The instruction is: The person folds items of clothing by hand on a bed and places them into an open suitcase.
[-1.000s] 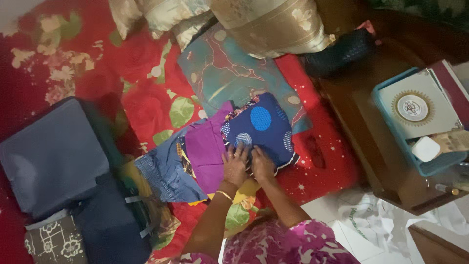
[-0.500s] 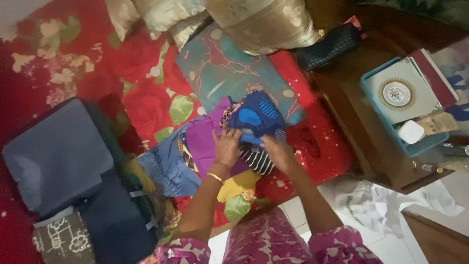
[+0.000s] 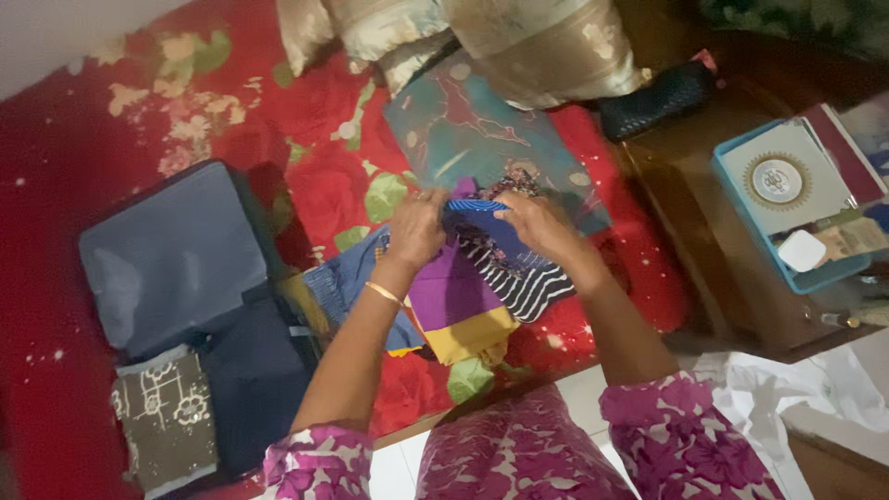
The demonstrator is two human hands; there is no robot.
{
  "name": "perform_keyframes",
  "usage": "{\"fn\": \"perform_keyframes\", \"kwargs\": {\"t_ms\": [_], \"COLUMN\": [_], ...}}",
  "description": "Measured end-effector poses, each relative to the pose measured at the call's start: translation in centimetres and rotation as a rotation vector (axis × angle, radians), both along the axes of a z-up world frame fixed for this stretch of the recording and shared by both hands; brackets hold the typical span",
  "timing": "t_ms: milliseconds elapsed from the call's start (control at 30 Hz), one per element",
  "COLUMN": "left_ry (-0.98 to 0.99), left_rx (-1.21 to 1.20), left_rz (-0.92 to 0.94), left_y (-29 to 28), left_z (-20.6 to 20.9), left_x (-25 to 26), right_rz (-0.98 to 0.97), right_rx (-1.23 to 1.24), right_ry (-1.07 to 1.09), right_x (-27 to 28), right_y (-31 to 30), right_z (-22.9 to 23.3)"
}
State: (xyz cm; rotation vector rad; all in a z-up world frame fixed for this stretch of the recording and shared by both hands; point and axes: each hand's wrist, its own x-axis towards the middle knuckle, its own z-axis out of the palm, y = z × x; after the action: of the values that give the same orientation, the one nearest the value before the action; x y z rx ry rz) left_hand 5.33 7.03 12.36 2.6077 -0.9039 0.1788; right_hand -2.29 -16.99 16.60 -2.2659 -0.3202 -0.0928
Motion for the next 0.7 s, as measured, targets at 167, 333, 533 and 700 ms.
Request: {"fn": "perform_keyframes", "kwargs": {"t_ms": [167,333,533,700], "left_ry": [0.002,0.002,-0.130,-0.206], "left_rx": [0.072,0.225,0.386,0.130], "left_rz": [0.049,0.098,0.076,0.109], "left_y": [5.6,10.2,9.4,5.4], "left_z": [2.8,7.1,7.0,-0.2], "left_x": [-1.1,-2.6,-1.8,-3.6], "right_rz": [-0.024,0.092,-0.103,-0.433], "right_rx": [0.061,0.456,0.580,0.258], "right_ry": [0.226,0.401,0.448,0.212], "right_x": [-0.6,-2.4,-3.5,-3.8], "right_y": [5.4,11.3,13.9,7.6], "right_z": [-0.8,-3.5,-9.8,-22.1]}}
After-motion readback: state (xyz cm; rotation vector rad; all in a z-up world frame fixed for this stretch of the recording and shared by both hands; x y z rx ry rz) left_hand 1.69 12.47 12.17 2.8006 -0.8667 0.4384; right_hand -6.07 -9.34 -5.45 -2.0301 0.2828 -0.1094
